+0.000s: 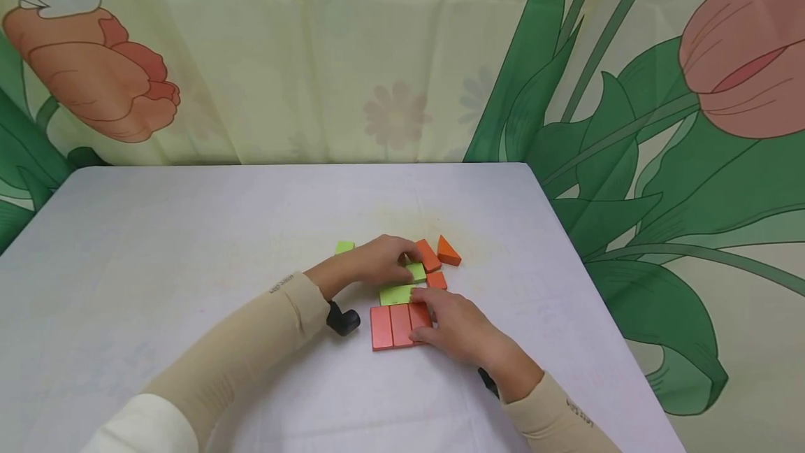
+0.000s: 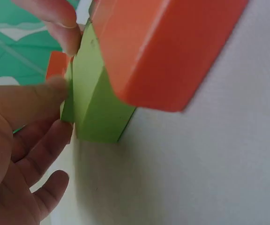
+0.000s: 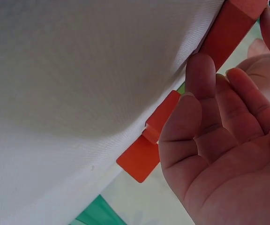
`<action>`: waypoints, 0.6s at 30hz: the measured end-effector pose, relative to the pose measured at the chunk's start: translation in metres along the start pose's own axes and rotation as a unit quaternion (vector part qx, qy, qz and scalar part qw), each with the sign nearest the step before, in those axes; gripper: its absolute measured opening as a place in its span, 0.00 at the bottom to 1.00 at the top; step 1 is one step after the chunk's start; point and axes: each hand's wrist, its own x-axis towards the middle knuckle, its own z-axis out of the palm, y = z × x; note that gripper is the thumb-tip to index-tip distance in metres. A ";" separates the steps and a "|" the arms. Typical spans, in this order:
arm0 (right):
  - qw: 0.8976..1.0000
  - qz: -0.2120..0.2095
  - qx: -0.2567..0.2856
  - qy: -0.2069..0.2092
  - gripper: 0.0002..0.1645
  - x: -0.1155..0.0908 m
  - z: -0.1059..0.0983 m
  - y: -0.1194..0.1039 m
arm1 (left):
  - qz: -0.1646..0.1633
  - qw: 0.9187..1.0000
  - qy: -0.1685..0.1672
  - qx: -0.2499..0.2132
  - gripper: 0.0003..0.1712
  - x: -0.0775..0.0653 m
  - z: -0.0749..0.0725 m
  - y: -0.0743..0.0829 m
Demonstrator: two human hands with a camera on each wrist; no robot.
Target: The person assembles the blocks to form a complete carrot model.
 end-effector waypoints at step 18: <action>1.000 0.013 -0.008 -0.002 0.34 0.002 0.003 0.000 | 0.008 0.999 -0.042 -0.006 0.23 -0.001 -0.002 0.004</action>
